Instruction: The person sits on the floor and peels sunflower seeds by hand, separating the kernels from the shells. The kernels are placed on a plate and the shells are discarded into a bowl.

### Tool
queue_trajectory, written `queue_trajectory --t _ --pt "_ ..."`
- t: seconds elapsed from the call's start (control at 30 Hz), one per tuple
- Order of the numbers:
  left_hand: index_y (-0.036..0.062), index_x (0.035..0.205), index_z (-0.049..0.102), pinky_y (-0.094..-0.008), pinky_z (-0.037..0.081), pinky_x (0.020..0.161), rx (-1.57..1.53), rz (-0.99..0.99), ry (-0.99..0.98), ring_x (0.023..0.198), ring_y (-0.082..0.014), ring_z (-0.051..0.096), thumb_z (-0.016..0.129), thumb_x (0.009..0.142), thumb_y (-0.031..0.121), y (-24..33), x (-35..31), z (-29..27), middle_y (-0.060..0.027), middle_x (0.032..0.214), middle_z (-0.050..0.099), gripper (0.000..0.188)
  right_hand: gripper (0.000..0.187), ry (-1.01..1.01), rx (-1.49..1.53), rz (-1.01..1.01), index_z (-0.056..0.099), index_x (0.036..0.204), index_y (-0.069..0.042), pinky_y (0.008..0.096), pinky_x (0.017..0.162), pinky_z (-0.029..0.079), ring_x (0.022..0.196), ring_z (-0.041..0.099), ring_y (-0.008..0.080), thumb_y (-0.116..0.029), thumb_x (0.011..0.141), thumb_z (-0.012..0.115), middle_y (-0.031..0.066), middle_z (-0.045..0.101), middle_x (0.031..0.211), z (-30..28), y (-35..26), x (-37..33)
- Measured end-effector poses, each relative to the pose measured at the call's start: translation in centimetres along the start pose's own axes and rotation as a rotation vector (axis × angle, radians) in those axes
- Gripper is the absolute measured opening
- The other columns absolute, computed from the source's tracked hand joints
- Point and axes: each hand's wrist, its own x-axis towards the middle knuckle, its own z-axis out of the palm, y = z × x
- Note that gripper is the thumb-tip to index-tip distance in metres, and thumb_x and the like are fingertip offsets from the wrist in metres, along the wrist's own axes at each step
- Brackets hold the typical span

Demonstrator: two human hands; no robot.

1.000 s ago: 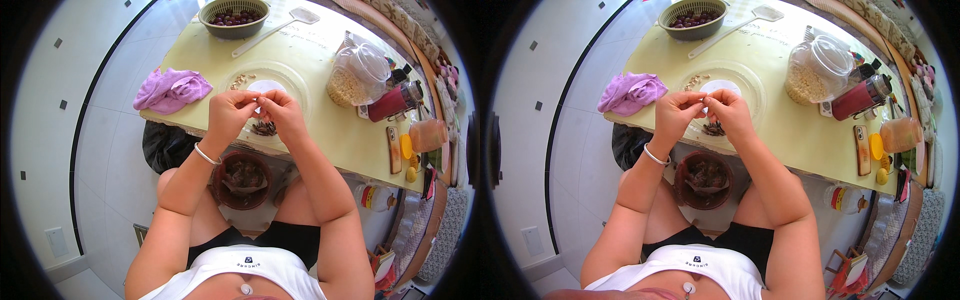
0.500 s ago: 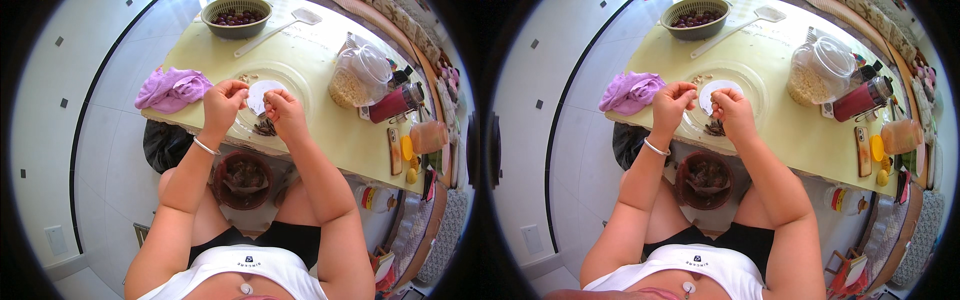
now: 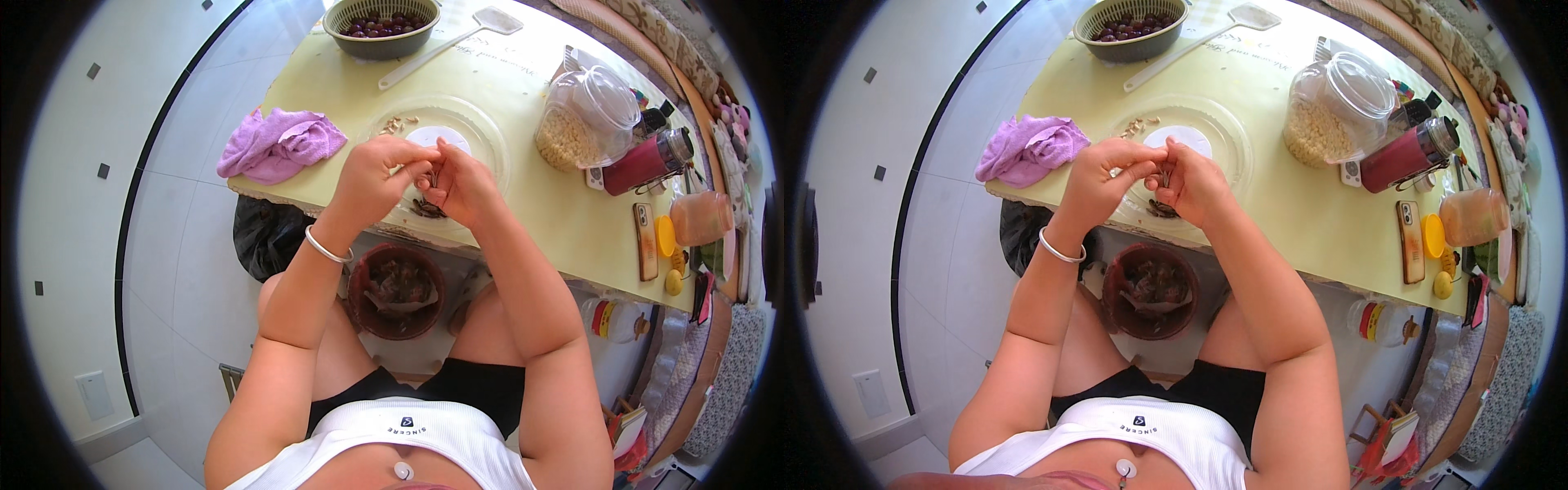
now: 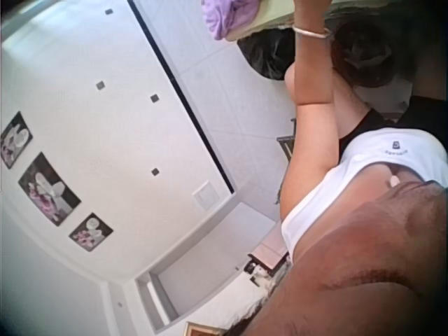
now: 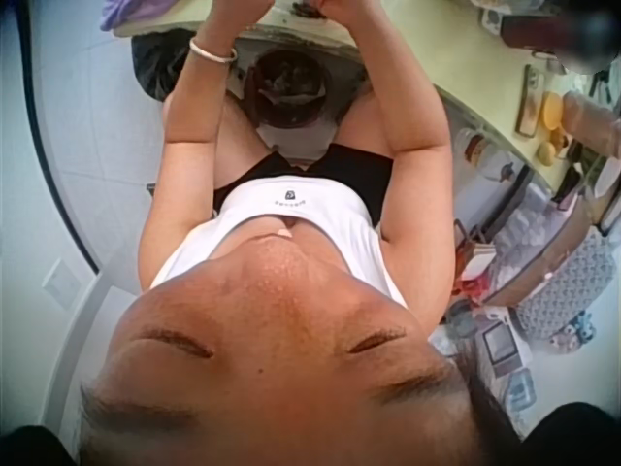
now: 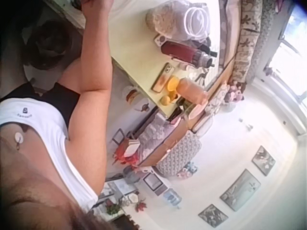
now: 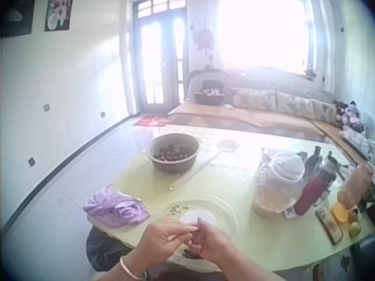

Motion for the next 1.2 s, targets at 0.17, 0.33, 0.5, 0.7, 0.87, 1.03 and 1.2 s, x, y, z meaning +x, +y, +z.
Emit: queue_trajectory --t 0.17,0.33,0.5,0.7,0.87,1.03,1.2 --pt "0.0033 0.087 0.072 -0.0327 0.049 0.076 0.062 0.018 0.06 0.083 -0.022 0.064 0.072 0.073 0.002 -0.7 -0.1 0.7 -0.0095 0.086 0.07 0.013 0.03 0.054 0.092 -0.059 0.057 0.092 0.003 0.021 0.042 0.033 0.059 0.049 0.0139 -0.025 0.097 0.046 0.0097 0.058 0.076 -1.7 -1.3 0.2" --pt "0.0048 0.084 0.071 -0.0366 0.049 0.076 0.302 0.022 -0.137 0.082 -0.0285 0.061 0.072 0.069 0.001 -2.0 -0.8 1.2 -0.0106 0.083 0.067 0.016 0.022 0.22 -0.065 -0.315 0.057 0.09 0.003 0.0213 0.042 0.03 0.054 0.047 0.0121 -0.016 0.093 0.047 0.009 0.057 0.075 -2.3 -3.0 -0.6" --pt "0.0066 0.085 0.071 -0.0371 0.048 0.074 0.328 0.152 -0.191 0.083 -0.0284 0.058 0.071 0.068 0.001 -1.8 -0.9 3.0 -0.0081 0.082 0.062 0.018 0.021 0.237 -0.091 -0.304 0.057 0.089 0.003 0.022 0.042 0.031 0.053 0.047 0.0122 -0.015 0.093 0.048 0.0085 0.056 0.074 -2.0 -3.2 -0.9" --pt "0.0074 0.081 0.069 -0.0373 0.047 0.072 0.448 0.177 -0.227 0.08 -0.0277 0.056 0.069 0.068 0.002 -2.5 -1.4 4.6 -0.0077 0.08 0.059 0.014 0.018 0.222 -0.122 -0.311 0.058 0.088 0.002 0.0227 0.042 0.031 0.052 0.047 0.0125 -0.014 0.092 0.05 0.0083 0.056 0.074 -2.0 -2.9 -0.7" --pt "0.0045 0.08 0.065 -0.0384 0.047 0.071 0.442 0.19 -0.211 0.078 -0.0288 0.057 0.068 0.069 0.002 -2.3 -1.2 4.5 -0.0093 0.08 0.059 0.011 0.017 0.217 -0.13 -0.306 0.058 0.087 0.001 0.0225 0.041 0.03 0.051 0.047 0.0118 -0.013 0.091 0.051 0.0074 0.056 0.072 -2.1 -2.7 -0.6" --pt "0.0017 0.086 0.065 -0.034 0.048 0.071 0.189 0.045 -0.093 0.079 -0.0271 0.059 0.064 0.074 -0.004 -1.6 -0.8 3.4 -0.0107 0.083 0.062 0.013 0.014 0.191 -0.244 -0.263 0.059 0.088 0.001 0.0211 0.041 0.03 0.051 0.047 0.0096 -0.011 0.09 0.052 0.0063 0.058 0.072 -2.0 -2.5 -0.6" --pt "0.0011 0.092 0.07 -0.0267 0.049 0.069 -0.07 -0.152 -0.035 0.077 -0.0161 0.062 0.065 0.078 -0.005 -1.8 -0.9 2.4 -0.0085 0.087 0.067 0.016 0.012 0.134 -0.314 -0.238 0.06 0.088 0.0 0.02 0.042 0.031 0.052 0.048 0.0081 -0.009 0.089 0.053 0.0056 0.059 0.073 -1.7 -1.8 -0.5"
